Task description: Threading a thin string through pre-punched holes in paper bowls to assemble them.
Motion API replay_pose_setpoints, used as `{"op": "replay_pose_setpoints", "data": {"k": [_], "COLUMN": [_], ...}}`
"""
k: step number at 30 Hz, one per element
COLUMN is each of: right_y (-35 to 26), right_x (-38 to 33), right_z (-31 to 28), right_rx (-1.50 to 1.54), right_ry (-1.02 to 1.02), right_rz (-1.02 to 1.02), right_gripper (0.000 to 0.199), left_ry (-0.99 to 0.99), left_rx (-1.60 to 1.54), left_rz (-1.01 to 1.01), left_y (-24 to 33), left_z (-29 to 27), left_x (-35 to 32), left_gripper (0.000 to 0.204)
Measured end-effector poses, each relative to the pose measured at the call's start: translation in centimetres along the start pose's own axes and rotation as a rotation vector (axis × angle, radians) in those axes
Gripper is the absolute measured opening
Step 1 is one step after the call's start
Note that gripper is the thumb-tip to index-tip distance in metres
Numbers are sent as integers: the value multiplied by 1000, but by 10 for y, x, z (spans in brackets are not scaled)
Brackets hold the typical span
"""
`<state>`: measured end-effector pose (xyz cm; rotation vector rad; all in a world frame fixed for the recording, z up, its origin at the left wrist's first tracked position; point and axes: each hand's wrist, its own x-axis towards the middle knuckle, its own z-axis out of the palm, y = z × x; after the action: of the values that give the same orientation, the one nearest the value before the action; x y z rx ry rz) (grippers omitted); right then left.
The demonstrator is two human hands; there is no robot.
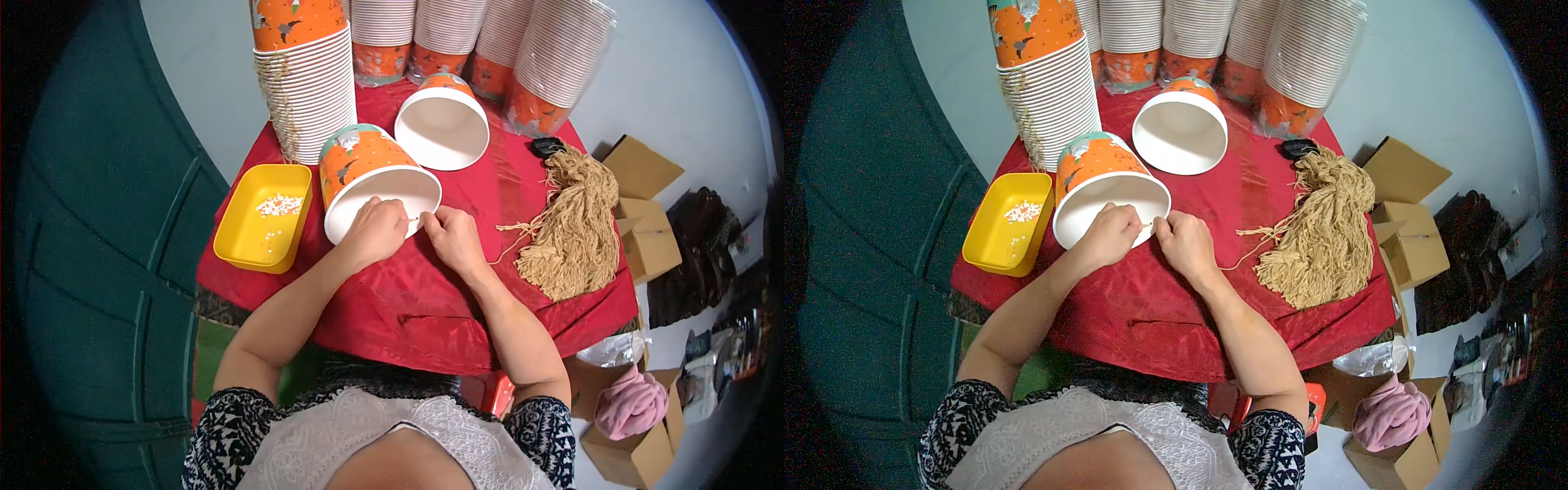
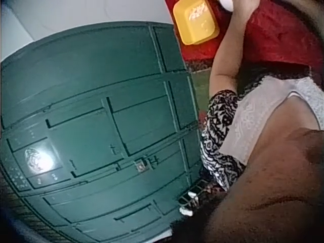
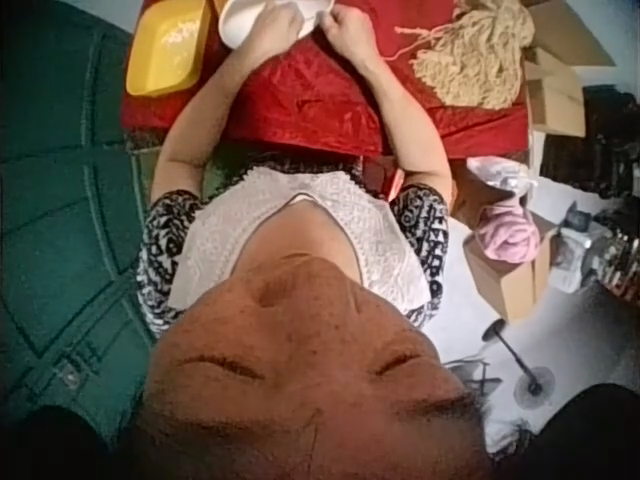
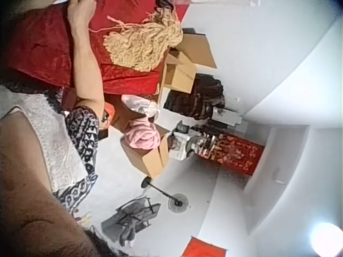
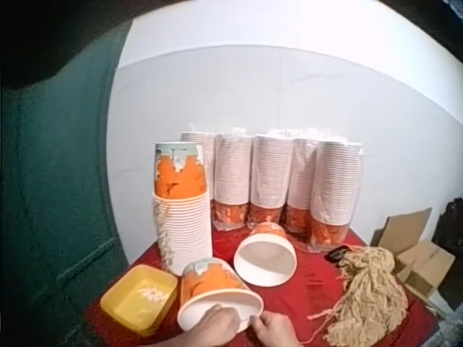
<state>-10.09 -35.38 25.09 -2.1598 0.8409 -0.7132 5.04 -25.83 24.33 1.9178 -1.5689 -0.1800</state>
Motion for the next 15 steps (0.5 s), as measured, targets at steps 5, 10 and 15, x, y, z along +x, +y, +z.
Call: {"op": "replay_pose_setpoints", "data": {"k": [5,10,15], "right_y": [1,5,0], "right_x": [0,1,-1], "right_z": [-4,-2,-5], "right_rx": [1,26,2], "right_ry": [-7,-17,-19], "right_rz": [-9,-47,-43], "right_gripper": [29,29,30], "left_ry": [-68,-53,-73], "left_rx": [-151,-173,-175], "left_rz": [-133,-181,-187], "left_y": [6,7,9], "left_z": [-9,-8,-10], "left_x": [7,9,7], "left_gripper": [20,21,19]}}
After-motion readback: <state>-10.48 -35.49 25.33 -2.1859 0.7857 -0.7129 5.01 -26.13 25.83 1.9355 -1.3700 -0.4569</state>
